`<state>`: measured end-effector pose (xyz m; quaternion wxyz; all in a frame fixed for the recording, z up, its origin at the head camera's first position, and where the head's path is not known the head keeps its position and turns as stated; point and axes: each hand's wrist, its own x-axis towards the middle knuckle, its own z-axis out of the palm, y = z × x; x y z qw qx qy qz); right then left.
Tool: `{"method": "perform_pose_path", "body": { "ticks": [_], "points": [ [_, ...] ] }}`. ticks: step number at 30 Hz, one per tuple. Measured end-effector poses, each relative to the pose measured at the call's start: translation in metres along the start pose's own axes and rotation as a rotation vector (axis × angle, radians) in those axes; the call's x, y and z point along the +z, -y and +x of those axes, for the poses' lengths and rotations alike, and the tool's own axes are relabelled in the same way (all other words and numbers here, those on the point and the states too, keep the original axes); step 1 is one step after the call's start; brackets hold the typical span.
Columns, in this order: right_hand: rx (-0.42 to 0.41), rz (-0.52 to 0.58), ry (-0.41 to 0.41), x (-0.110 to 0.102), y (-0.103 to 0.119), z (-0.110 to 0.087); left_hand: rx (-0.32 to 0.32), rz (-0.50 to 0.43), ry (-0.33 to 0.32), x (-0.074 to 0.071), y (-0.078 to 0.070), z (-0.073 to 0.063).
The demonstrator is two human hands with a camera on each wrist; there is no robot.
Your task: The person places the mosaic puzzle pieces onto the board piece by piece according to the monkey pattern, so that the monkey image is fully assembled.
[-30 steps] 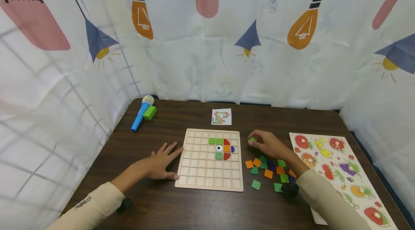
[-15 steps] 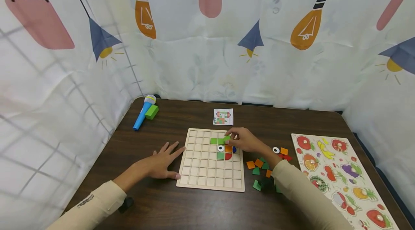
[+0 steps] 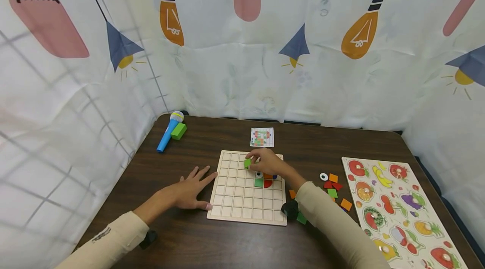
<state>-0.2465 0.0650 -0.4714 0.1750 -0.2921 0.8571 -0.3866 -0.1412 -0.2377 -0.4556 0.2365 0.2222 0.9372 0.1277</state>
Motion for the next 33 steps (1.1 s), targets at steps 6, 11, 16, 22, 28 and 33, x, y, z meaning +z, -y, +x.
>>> {"method": "perform_pose_path", "body": {
  "ticks": [6, 11, 16, 22, 28, 33],
  "points": [
    [0.035, -0.029, -0.022, 0.009, 0.007, 0.011, -0.004, 0.011, 0.000, 0.001, 0.001, 0.002],
    [0.058, -0.076, -0.019, 0.013, 0.012, 0.015, -0.004, 0.006, -0.003, 0.002, 0.001, 0.002],
    [0.086, -0.103, -0.026, 0.015, 0.015, 0.016, -0.006, 0.009, 0.000, 0.001, 0.000, 0.001],
    [0.118, -0.145, -0.037, 0.015, 0.016, 0.016, -0.011, 0.004, 0.009, 0.000, -0.001, 0.001],
    [0.116, -0.161, -0.032, 0.014, 0.014, 0.017, -0.010, 0.001, 0.014, 0.000, -0.001, 0.001],
    [0.109, -0.159, -0.030, 0.013, 0.013, 0.017, -0.010, 0.002, 0.014, 0.000, 0.000, 0.001]
  ]
}}
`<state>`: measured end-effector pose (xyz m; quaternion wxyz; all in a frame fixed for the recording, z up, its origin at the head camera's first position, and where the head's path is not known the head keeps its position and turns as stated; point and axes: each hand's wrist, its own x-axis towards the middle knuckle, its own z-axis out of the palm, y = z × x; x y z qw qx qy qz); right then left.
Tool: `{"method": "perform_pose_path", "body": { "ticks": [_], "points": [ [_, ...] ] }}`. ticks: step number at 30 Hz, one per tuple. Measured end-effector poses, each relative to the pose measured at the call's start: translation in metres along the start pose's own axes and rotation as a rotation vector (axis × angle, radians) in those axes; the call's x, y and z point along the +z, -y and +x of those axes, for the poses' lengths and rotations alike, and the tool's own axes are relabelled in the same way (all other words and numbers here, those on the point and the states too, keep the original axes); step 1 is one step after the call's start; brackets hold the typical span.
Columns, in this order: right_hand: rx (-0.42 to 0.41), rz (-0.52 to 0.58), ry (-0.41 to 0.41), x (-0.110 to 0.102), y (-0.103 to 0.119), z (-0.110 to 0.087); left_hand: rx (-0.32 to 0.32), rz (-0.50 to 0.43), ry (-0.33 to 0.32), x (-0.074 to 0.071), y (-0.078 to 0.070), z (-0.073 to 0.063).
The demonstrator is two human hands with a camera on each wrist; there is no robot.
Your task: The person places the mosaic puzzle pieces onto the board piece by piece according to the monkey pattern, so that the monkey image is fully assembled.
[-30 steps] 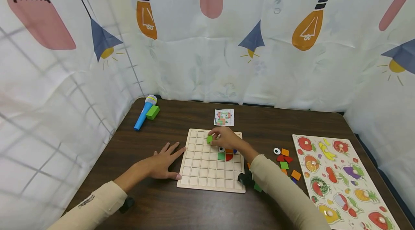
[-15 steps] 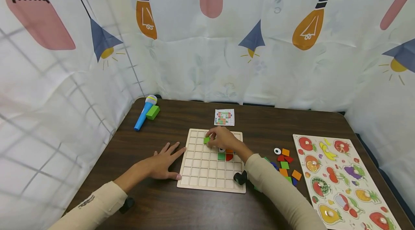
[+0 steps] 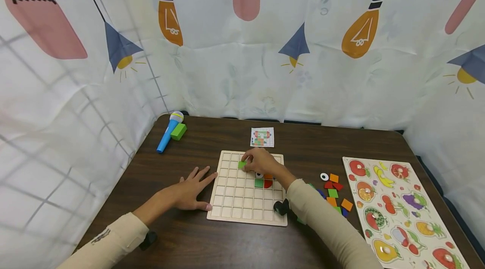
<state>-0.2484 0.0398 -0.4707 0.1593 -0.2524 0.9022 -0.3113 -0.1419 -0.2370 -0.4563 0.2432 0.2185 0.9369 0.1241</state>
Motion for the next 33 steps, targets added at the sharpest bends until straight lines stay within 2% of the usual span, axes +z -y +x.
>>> {"method": "perform_pose_path", "body": {
  "ticks": [7, 15, 18, 25, 33],
  "points": [
    [-0.012, -0.005, 0.010, -0.003, -0.006, -0.001, -0.004, 0.000, 0.000, -0.002, -0.002, -0.001],
    [-0.155, 0.023, 0.012, -0.029, -0.030, -0.022, 0.005, 0.001, -0.004, -0.001, -0.002, -0.001],
    [-0.159, 0.014, 0.005, -0.043, -0.042, -0.037, 0.008, 0.002, -0.005, -0.001, -0.002, 0.000],
    [-0.052, 0.040, -0.013, -0.071, -0.071, -0.082, 0.015, 0.003, -0.011, -0.001, -0.003, -0.001],
    [-0.052, -0.025, -0.050, -0.088, -0.110, -0.139, 0.013, -0.002, -0.020, -0.001, -0.003, -0.002]
  ]
}}
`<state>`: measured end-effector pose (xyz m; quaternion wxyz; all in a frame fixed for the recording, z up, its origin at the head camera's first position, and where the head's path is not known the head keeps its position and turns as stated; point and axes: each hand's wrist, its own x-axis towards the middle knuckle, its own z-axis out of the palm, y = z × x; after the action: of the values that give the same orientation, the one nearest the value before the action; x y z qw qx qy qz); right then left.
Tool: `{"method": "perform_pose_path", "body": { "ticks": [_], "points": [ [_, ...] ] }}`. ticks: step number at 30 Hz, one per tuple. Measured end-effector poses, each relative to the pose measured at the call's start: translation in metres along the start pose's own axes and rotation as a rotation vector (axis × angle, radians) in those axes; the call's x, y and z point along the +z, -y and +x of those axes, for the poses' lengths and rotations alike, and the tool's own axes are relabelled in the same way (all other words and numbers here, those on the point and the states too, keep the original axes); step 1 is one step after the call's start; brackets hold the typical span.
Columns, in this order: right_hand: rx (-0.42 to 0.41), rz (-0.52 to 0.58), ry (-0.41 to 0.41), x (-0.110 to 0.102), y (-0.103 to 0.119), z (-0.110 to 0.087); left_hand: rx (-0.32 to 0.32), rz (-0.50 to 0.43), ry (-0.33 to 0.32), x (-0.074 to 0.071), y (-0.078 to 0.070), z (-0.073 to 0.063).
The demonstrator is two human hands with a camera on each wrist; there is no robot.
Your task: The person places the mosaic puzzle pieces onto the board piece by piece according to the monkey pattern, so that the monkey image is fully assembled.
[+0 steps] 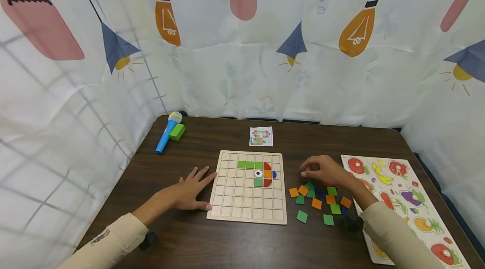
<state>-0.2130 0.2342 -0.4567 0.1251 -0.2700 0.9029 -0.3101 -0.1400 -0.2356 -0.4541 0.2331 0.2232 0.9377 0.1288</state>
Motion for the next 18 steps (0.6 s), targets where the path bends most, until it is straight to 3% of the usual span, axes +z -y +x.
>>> {"method": "perform_pose_path", "body": {
  "ticks": [9, 18],
  "points": [
    [0.065, -0.019, -0.011, -0.014, -0.030, -0.044, -0.003, 0.003, -0.001, 0.001, 0.000, 0.001],
    [0.082, -0.034, -0.017, -0.014, -0.043, -0.055, 0.003, 0.002, -0.007, 0.002, 0.001, 0.000]
  ]
}}
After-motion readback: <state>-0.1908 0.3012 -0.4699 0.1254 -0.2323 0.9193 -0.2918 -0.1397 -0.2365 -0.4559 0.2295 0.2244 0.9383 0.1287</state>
